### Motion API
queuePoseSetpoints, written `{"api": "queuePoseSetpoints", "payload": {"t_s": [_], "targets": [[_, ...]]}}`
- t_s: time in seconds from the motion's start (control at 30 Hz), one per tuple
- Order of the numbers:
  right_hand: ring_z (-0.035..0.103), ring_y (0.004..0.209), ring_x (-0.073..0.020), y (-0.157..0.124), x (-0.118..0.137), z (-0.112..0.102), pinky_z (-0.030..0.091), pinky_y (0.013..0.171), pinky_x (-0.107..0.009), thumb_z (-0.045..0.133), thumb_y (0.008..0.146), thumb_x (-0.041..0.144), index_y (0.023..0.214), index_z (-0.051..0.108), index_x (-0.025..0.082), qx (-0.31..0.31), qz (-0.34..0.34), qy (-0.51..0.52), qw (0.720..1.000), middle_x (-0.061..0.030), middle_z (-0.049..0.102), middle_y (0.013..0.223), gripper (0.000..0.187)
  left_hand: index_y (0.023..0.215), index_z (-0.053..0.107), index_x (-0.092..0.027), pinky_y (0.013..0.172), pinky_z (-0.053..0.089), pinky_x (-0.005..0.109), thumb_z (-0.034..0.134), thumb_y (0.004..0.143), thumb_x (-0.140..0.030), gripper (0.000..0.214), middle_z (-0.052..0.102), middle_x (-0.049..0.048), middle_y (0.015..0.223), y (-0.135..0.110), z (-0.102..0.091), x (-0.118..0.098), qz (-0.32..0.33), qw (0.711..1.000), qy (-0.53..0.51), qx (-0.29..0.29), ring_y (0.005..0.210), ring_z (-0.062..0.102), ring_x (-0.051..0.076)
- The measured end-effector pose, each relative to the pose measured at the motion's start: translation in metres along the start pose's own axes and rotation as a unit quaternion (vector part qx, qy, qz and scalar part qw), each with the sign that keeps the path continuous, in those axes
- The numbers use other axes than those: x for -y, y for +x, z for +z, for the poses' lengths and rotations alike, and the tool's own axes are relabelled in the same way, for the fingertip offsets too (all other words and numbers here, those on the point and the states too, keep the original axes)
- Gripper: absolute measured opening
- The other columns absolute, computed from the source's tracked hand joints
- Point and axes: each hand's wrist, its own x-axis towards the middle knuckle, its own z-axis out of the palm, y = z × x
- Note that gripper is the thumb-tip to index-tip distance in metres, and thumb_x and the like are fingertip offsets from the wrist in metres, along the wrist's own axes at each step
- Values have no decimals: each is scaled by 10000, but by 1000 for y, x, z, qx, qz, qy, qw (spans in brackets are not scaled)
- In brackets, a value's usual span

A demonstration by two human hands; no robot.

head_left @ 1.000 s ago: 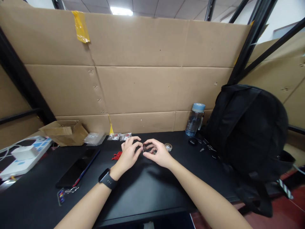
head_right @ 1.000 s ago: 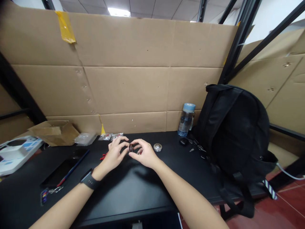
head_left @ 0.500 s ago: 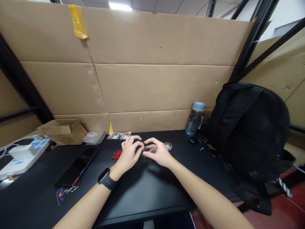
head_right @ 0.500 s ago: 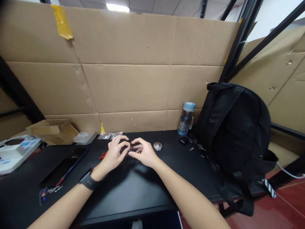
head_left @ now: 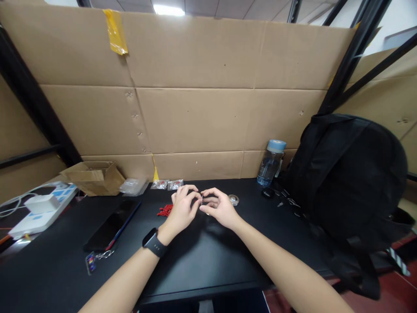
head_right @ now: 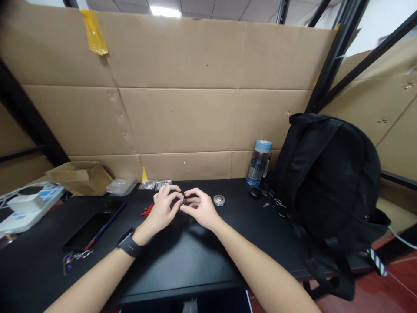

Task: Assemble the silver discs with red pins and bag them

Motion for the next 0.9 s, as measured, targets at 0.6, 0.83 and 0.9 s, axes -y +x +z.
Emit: {"api": "queuePoseSetpoints", "payload": {"t_s": [0.6,0.83,0.9], "targets": [[690,1026,-236,0,1,2,558,687,-290,842,704,307,1022,610,231,-24,-45,-34,998,-100,651,1248,400,887,665,-239,873,401,423,560,924,-207,116,625,57,1124,-1,5,-12,-62,997,-37,-19,1131,502,273],[708,972,-231,3,10,-1,567,731,-325,836,713,329,981,634,215,4,-28,-65,998,-114,660,1265,355,877,688,-254,904,393,446,614,909,-262,81,625,50,1119,0,-1,-6,-69,996,-49,-26,1143,505,277],[707,959,-220,4,12,-2,567,745,-320,822,735,350,943,647,207,11,-30,-66,997,-105,668,1235,307,872,688,-256,915,383,451,620,907,-259,76,622,50,1124,0,-5,-5,-50,998,-34,-32,1153,500,279]]}}
